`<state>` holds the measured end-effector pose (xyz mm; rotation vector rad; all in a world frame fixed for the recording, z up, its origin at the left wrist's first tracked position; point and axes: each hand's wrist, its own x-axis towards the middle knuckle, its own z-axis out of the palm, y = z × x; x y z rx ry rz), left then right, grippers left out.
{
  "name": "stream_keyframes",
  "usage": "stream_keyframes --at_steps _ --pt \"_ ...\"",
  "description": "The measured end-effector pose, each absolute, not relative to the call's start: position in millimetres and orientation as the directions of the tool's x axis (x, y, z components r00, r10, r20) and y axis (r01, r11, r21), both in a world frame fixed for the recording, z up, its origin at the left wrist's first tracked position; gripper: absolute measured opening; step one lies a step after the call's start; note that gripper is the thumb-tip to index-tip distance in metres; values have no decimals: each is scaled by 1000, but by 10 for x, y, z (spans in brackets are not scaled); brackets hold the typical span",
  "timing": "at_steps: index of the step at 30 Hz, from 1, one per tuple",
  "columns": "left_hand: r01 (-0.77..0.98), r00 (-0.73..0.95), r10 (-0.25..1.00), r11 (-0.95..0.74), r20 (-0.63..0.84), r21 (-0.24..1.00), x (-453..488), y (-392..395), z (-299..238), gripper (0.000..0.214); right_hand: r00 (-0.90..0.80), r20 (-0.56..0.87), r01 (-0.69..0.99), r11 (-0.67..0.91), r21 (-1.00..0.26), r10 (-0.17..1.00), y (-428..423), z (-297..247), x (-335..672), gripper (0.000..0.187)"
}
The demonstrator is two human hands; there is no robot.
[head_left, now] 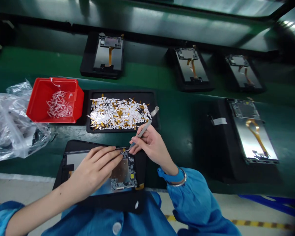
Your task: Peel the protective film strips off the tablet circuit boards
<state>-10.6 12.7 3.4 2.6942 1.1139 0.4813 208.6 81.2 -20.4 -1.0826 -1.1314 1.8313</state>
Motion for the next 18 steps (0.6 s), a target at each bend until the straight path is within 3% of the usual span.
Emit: stream_keyframes --at_steps 13,18 --pt "686 642 724 -690 254 231 -74 141 -2 32 -405 -190 -100 -250 -963 894 790 -222 2088 32" --pt "677 698 675 -731 238 88 -101 96 -28 35 -391 -168 -87 -218 -972 905 787 -222 2088 31"
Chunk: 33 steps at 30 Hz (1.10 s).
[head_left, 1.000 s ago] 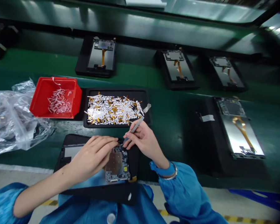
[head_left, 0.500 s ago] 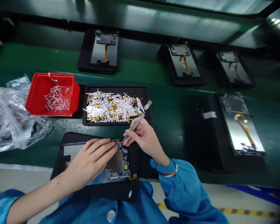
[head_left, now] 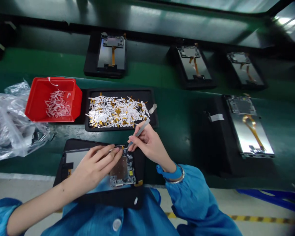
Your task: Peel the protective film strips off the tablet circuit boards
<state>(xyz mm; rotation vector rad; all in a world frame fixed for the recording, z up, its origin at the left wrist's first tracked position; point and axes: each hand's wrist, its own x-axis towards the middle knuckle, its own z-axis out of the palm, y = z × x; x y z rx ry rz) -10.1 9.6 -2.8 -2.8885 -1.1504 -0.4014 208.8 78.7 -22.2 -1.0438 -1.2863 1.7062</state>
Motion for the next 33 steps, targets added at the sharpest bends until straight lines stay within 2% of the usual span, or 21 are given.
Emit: stream_keyframes --at_steps 6,10,13,15,16,19,21,25,29,33 --pt "540 841 531 -813 104 -217 -94 117 146 45 -351 -140 -46 -167 -985 926 757 -182 2030 32" --pt "517 855 509 -831 96 -203 -78 145 235 45 -171 2 -18 -1 -1000 985 592 -41 2135 27" --pt "573 819 561 -809 121 -129 -24 98 227 38 -44 39 -4 39 -999 998 272 64 2372 21" --pt "609 788 599 -792 141 -38 55 48 192 23 -59 -44 36 -42 -998 997 -23 77 2523 33" --pt "611 783 608 -791 133 24 103 29 169 16 -49 -88 110 -82 -991 995 -180 59 2572 30" --pt "576 799 599 -787 54 219 236 30 99 32 -31 -113 379 -92 -921 993 -607 -77 2567 19" --pt "548 814 581 -764 -7 340 280 81 63 32 30 -142 439 -140 -888 989 -807 -199 2461 14" --pt "500 821 566 -655 -69 566 243 201 35 15 154 -191 404 -238 -883 969 -950 -361 2225 15" --pt "438 804 592 -522 -59 732 128 228 66 9 202 -73 372 -146 -917 977 -894 -385 2143 9" --pt "428 772 632 -439 -68 790 40 181 114 10 156 17 354 -40 -934 988 -845 -399 2119 5"
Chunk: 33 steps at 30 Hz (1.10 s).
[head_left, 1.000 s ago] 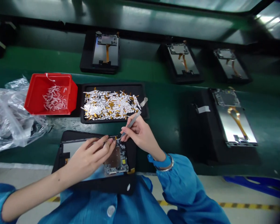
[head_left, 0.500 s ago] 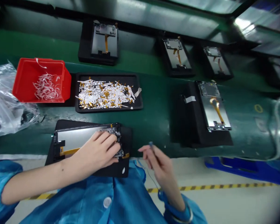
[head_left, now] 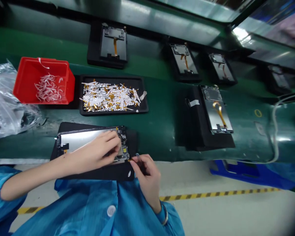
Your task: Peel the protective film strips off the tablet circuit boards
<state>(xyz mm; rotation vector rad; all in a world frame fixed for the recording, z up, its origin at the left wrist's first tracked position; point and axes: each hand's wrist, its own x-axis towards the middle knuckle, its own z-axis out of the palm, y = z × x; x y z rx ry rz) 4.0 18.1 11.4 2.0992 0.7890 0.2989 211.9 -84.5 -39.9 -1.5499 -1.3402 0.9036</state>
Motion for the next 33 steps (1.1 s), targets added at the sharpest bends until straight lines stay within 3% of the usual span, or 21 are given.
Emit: stream_keyframes --at_steps 3,7,12,18,21,25,29,33 --pt "436 757 651 -431 -63 790 13 144 133 11 168 30 362 -33 -932 985 -861 -422 2122 9" --pt "450 737 675 -447 -38 773 3 124 132 15 254 -84 349 -172 -921 964 -899 -416 2155 16" --pt "438 742 671 -486 2 756 1 146 96 16 240 -277 171 -321 -931 930 -846 -340 2101 23" --pt "425 744 669 -488 13 762 -14 149 64 16 247 -335 97 -367 -925 909 -856 -257 2083 25" --pt "418 746 665 -501 28 758 -21 141 57 17 179 -469 31 -482 -876 865 -961 -198 2135 30" --pt "402 746 664 -512 53 759 -25 139 32 16 40 -623 -188 -606 -773 781 -1084 -151 2153 48" --pt "404 748 661 -518 54 754 -36 144 14 15 49 -613 -299 -574 -762 788 -1087 -190 2066 47" --pt "409 754 654 -534 55 740 -40 146 21 16 100 -533 -151 -517 -843 840 -994 -218 1997 33"
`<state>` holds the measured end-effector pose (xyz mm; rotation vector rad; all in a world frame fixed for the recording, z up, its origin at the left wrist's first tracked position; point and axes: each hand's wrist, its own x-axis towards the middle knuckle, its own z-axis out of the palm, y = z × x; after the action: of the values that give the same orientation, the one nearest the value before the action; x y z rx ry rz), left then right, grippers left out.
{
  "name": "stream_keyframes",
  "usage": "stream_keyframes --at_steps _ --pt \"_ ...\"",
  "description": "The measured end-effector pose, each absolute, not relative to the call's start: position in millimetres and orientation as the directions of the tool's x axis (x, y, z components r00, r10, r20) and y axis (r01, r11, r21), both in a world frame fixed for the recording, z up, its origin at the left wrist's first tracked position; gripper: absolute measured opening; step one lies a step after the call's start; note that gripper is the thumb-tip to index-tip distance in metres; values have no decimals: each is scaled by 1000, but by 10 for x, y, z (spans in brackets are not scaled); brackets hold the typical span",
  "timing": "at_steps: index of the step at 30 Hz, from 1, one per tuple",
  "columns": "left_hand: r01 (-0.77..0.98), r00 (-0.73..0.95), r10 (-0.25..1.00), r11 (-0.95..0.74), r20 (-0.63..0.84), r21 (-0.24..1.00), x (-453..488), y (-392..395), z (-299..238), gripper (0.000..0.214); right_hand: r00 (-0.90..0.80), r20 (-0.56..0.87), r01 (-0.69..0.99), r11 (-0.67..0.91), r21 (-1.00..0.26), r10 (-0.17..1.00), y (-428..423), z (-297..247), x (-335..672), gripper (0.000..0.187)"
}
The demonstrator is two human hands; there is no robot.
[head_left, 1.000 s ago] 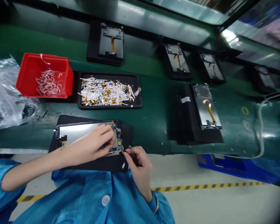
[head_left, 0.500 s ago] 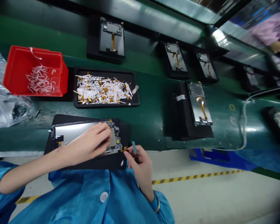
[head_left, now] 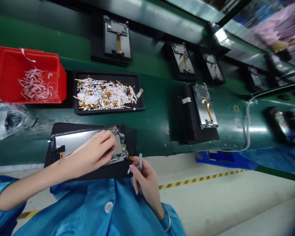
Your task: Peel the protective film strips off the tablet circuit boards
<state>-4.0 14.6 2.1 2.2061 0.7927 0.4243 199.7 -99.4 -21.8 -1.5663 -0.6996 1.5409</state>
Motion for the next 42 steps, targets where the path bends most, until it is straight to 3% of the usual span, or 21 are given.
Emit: stream_keyframes --at_steps 3,6,10,14,18,22,26,42 --pt "422 762 643 -583 77 695 -14 131 16 16 134 -387 59 -397 -916 912 -902 -202 2018 20" --pt "441 781 620 -637 80 632 39 102 -8 10 61 -117 340 -130 -931 991 -808 -189 2067 12" --pt "458 797 599 -682 76 570 120 75 -46 6 -121 209 618 239 -749 970 -724 -219 2109 9" --pt "464 799 598 -673 55 577 159 78 -58 9 -254 370 679 437 -589 894 -692 -304 2173 15" --pt "465 784 619 -641 53 611 161 86 -55 7 -446 379 627 585 -514 811 -666 -392 2299 22" --pt "464 781 623 -613 30 640 162 94 -56 4 -533 385 565 655 -501 754 -643 -406 2371 25" --pt "451 775 631 -585 29 674 161 107 -60 7 -544 421 603 687 -405 726 -628 -353 2343 24" --pt "441 790 612 -581 10 684 149 117 -50 7 -544 455 619 703 -350 705 -621 -338 2299 20"
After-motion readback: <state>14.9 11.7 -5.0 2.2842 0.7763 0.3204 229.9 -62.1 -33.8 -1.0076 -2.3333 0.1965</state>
